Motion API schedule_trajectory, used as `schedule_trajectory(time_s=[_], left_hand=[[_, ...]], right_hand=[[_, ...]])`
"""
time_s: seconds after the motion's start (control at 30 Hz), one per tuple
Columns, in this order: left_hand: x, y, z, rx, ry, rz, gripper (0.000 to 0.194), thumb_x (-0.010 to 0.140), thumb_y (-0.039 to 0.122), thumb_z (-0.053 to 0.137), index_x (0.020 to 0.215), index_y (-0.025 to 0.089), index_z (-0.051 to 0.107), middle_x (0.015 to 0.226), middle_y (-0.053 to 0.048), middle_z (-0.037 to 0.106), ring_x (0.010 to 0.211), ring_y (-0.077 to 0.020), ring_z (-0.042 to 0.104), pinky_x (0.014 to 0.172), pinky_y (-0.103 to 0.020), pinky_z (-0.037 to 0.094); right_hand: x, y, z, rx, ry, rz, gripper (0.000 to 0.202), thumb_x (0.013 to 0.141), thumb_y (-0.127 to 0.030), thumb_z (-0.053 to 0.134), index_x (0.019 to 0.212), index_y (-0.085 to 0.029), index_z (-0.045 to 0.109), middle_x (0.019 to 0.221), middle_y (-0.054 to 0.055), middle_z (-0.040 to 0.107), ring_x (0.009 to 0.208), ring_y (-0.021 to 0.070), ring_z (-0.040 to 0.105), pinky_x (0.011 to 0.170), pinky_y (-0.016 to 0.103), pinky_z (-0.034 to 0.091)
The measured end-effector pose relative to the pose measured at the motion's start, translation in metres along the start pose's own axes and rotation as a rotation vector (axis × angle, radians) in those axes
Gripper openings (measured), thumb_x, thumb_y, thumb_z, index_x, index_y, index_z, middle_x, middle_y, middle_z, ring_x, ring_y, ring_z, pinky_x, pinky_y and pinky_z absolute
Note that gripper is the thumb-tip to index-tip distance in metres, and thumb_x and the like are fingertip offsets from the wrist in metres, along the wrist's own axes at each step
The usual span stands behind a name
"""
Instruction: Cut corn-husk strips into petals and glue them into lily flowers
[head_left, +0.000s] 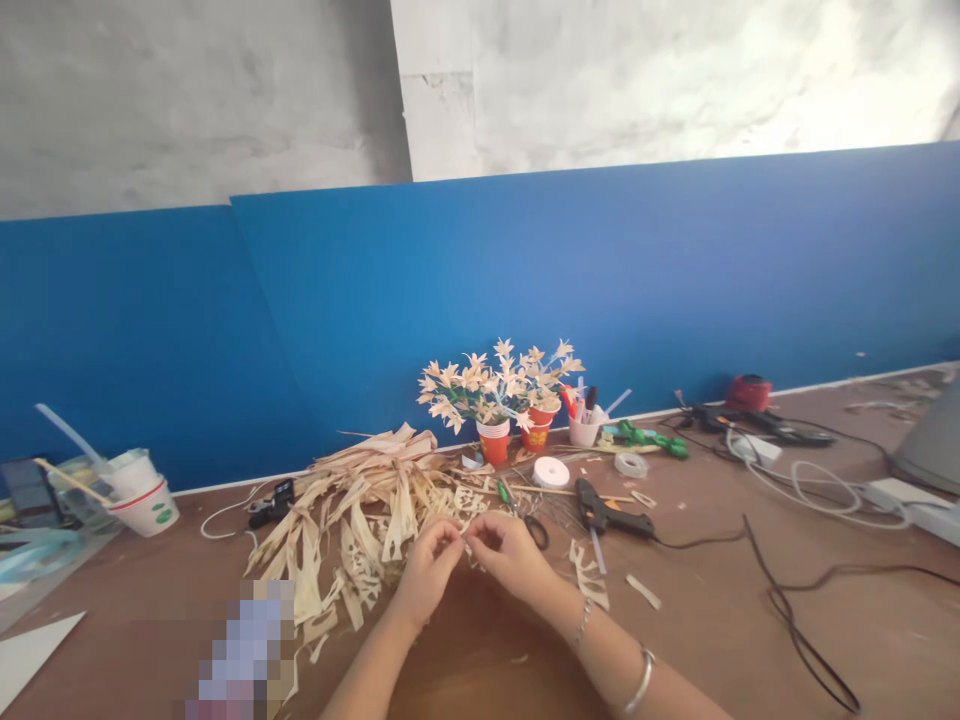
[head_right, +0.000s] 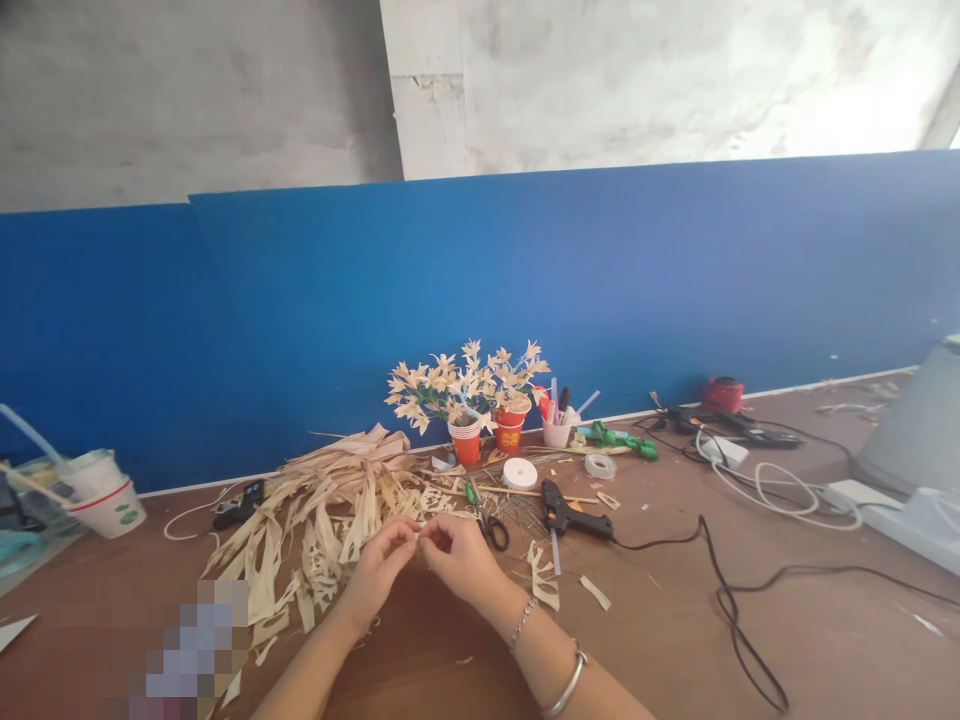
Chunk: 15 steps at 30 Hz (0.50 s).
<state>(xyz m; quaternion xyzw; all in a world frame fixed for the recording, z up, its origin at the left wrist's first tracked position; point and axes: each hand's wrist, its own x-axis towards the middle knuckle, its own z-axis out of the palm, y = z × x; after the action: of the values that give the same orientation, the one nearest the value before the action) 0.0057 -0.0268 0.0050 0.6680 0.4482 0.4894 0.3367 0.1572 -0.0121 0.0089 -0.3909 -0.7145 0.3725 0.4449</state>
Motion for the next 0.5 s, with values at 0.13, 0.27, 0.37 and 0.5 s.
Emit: schedule_trajectory(time_s=[0.13, 0.27, 0.37, 0.5], left_hand=[[-0.0010, 0.0011, -0.0011, -0.173, -0.062, -0.125, 0.019, 0.076, 0.024, 0.042, 0.059, 0.019, 0.045, 0.080, -0.002, 0.054, 0.071, -0.0153, 0.049, 0.066, -0.027, 0.041], [-0.0008, 0.0005, -0.0021, -0.137, -0.007, -0.143, 0.025, 0.081, 0.034, 0.043, 0.062, 0.019, 0.048, 0.069, 0.000, 0.050, 0.061, -0.0135, 0.044, 0.059, -0.026, 0.038], [0.0000, -0.0007, -0.0012, -0.036, 0.035, -0.122, 0.024, 0.079, 0.040, 0.053, 0.069, 0.019, 0.052, 0.064, 0.002, 0.048, 0.061, -0.0135, 0.045, 0.060, -0.025, 0.038], [0.0017, -0.0027, 0.0000, 0.073, 0.056, 0.013, 0.026, 0.082, 0.036, 0.052, 0.064, 0.018, 0.052, 0.068, 0.000, 0.050, 0.066, -0.0145, 0.049, 0.063, -0.025, 0.040]], right_hand=[[-0.0005, 0.0022, 0.0015, 0.016, -0.017, -0.007, 0.010, 0.073, -0.015, 0.051, 0.071, -0.014, 0.061, 0.066, 0.001, 0.061, 0.060, 0.0117, 0.052, 0.056, 0.021, 0.040], [0.0012, 0.0058, 0.0024, 0.050, 0.005, 0.039, 0.010, 0.073, -0.016, 0.051, 0.070, -0.015, 0.060, 0.061, -0.001, 0.058, 0.055, 0.0108, 0.051, 0.053, 0.020, 0.039], [0.0017, 0.0056, 0.0015, 0.050, 0.008, 0.049, 0.009, 0.073, -0.016, 0.051, 0.070, -0.015, 0.059, 0.060, -0.001, 0.057, 0.055, 0.0109, 0.051, 0.053, 0.021, 0.039], [0.0013, 0.0028, 0.0000, 0.033, 0.020, 0.051, 0.009, 0.073, -0.017, 0.051, 0.068, -0.016, 0.058, 0.061, -0.001, 0.057, 0.057, 0.0114, 0.049, 0.054, 0.021, 0.039]])
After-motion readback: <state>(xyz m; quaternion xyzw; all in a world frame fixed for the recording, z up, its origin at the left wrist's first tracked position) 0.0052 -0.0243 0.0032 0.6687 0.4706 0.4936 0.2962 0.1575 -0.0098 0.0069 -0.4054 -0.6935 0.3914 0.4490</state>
